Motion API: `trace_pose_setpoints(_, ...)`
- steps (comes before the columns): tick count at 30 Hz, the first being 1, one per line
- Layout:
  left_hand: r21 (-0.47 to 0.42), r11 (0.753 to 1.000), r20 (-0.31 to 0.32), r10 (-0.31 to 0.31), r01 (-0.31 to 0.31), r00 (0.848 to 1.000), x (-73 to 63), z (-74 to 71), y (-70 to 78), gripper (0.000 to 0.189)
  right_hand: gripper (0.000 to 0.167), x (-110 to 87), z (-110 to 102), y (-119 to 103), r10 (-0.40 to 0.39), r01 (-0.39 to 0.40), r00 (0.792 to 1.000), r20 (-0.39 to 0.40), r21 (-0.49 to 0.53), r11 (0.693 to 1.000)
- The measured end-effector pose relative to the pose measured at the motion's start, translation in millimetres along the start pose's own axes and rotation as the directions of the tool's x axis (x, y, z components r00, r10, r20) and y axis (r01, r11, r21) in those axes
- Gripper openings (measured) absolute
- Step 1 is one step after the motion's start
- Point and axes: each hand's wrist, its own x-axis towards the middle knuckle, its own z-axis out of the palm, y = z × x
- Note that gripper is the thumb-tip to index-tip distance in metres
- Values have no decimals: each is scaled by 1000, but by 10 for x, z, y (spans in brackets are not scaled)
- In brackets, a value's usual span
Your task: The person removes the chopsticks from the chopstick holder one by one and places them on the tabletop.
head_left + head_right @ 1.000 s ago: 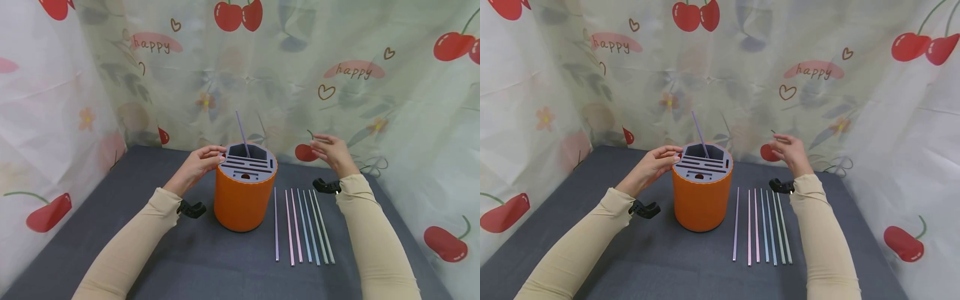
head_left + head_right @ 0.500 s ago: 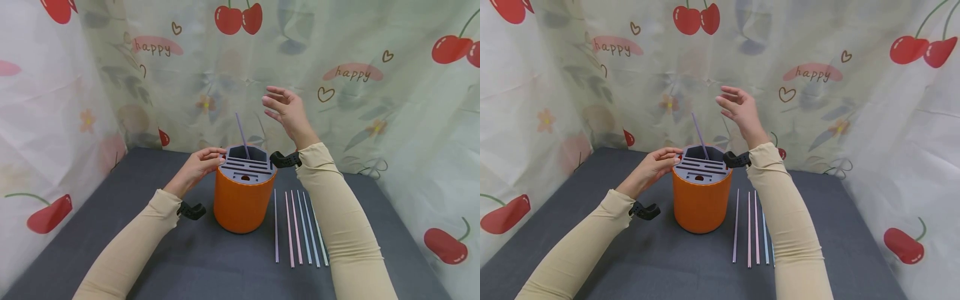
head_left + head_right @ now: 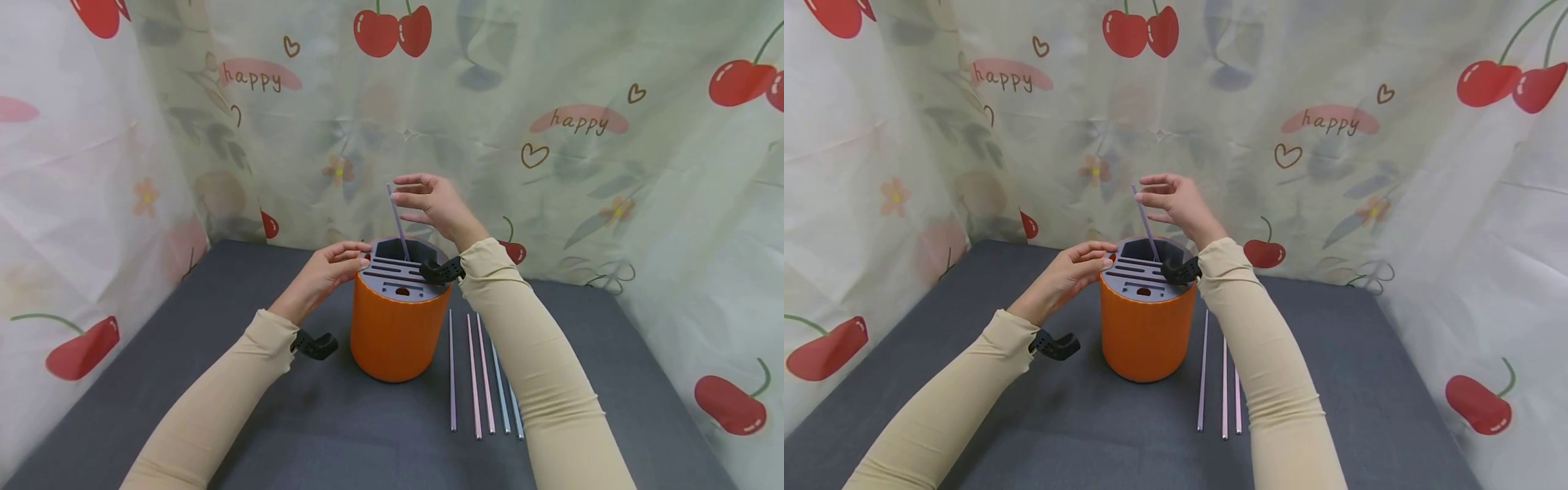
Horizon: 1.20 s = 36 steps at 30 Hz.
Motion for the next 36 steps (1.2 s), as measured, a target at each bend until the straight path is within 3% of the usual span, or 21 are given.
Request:
trace_pose_setpoints(9, 5, 1000, 6, 6, -6, 1000, -7, 2, 6, 34, 42, 3, 6, 55, 137, -125, 987, 87, -130, 984)
trace_pose_setpoints(16, 2, 1000, 8, 7, -7, 1000, -8, 1, 2, 35, 35, -6, 10, 51, 160, -148, 984, 81, -140, 979)
trace_pose_setpoints(20, 0, 1000, 5, 8, -7, 1000, -4, 7, 2, 34, 25, -47, -38, 0, 124, -120, 991, 42, -84, 989)
trace_pose_setpoints(25, -1, 1000, 2, 10, -10, 1000, 8, 15, 5, 34, 21, -182, -236, -248, -16, 24, 998, -62, 117, 993)
trace_pose_setpoints(29, -4, 1000, 4, 11, -11, 1000, 5, 16, 10, 34, 22, -374, -489, -555, -128, 177, 977, -168, 318, 931)
trace_pose_setpoints(32, -3, 1000, 5, 9, -9, 1000, -4, 15, 11, 35, 26, -541, -696, -768, -183, 286, 948, -259, 451, 845)
trace_pose_setpoints(34, -2, 1000, 2, 4, -4, 1000, -7, 12, 6, 35, 29, -657, -832, -857, -190, 334, 931, -311, 516, 789)
trace_pose_setpoints(36, 1, 1000, -3, -2, 2, 1000, -9, 9, -1, 35, 32, -771, -956, -875, -172, 345, 924, -342, 550, 760)
